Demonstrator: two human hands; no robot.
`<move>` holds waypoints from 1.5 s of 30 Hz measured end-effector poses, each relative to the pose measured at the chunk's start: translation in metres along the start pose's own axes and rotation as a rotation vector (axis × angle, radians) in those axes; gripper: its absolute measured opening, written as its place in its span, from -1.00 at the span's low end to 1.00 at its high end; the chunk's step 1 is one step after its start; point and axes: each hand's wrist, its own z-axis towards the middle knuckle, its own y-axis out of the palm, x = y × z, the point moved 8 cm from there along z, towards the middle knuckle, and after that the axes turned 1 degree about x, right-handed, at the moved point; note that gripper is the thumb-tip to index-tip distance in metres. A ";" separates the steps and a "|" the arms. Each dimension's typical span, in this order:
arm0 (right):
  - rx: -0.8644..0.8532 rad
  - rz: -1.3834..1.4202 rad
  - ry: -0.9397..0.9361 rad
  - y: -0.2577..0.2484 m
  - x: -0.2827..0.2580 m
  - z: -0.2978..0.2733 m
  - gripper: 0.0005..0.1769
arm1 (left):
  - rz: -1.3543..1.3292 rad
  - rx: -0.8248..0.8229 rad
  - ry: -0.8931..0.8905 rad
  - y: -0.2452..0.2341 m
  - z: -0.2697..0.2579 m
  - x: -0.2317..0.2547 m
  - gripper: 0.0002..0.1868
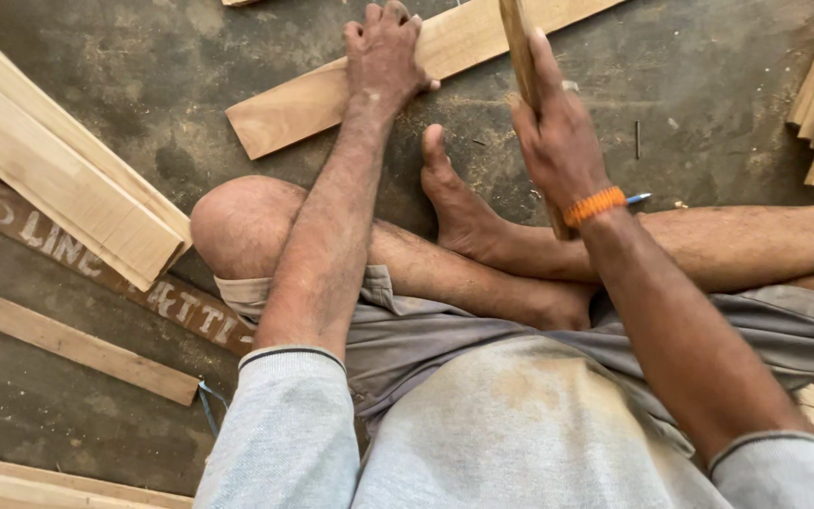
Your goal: The person hammers nails into a wooden board while sitting on a workshop floor. He positions the nails by hand and drives them into the wood using a hammer, handling wooden boards and nails.
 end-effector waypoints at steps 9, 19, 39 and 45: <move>-0.067 -0.182 -0.109 0.041 0.023 0.055 -0.06 | 0.001 -0.021 -0.072 0.006 0.003 0.000 0.02; -0.016 -0.170 -0.141 0.032 0.020 0.049 -0.10 | -0.021 -0.002 -0.058 0.011 0.005 0.000 -0.03; -0.370 1.118 0.942 -0.003 0.014 -0.182 -0.11 | -0.063 0.282 0.108 -0.029 -0.006 0.018 -0.30; -0.250 0.182 0.144 -0.039 0.001 -0.151 -0.50 | -0.118 0.347 0.251 -0.005 0.005 0.058 -0.52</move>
